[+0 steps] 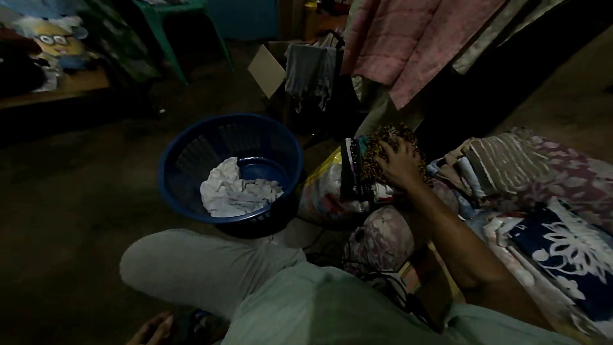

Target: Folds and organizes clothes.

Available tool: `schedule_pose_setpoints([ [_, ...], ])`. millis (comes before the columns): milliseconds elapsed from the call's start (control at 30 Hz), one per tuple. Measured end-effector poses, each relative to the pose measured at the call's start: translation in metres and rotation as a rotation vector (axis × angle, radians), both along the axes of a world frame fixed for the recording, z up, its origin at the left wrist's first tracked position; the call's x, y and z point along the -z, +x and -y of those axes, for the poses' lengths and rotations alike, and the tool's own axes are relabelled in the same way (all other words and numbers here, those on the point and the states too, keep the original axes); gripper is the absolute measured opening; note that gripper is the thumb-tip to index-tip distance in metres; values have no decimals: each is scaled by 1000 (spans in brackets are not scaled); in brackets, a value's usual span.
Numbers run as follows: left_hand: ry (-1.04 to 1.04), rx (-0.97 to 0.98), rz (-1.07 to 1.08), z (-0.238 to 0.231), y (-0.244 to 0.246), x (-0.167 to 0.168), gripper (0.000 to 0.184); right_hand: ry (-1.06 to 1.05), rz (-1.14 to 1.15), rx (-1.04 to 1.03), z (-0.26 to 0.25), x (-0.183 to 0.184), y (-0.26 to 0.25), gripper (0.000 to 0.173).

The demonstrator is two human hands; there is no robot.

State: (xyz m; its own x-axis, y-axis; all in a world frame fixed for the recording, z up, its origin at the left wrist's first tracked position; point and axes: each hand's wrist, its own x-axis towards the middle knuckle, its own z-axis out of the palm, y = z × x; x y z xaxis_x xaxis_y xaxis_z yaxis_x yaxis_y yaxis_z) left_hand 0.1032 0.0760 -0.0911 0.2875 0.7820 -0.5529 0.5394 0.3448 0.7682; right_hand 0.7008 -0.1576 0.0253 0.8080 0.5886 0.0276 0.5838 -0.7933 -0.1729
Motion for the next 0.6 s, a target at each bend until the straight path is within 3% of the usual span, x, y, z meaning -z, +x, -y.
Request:
schedule_pose_setpoints([
  [200, 63, -49, -18, 0, 0, 1, 31, 22, -42, 30, -6, -46, -7, 53],
  [267, 213, -99, -6, -1, 5, 4, 33, 29, 22, -41, -22, -57, -14, 50],
  [333, 421, -164, -27, -1, 19, -1, 46, 57, 40, -184, -49, -59, -25, 48],
  [500, 837, -71, -70, -14, 73, -22, 89, -13, -117, -553, -155, -21, -63, 46],
  [600, 995, 68, -256, -33, 90, -26, 78, -151, -265, -686, -223, 30, -87, 41],
])
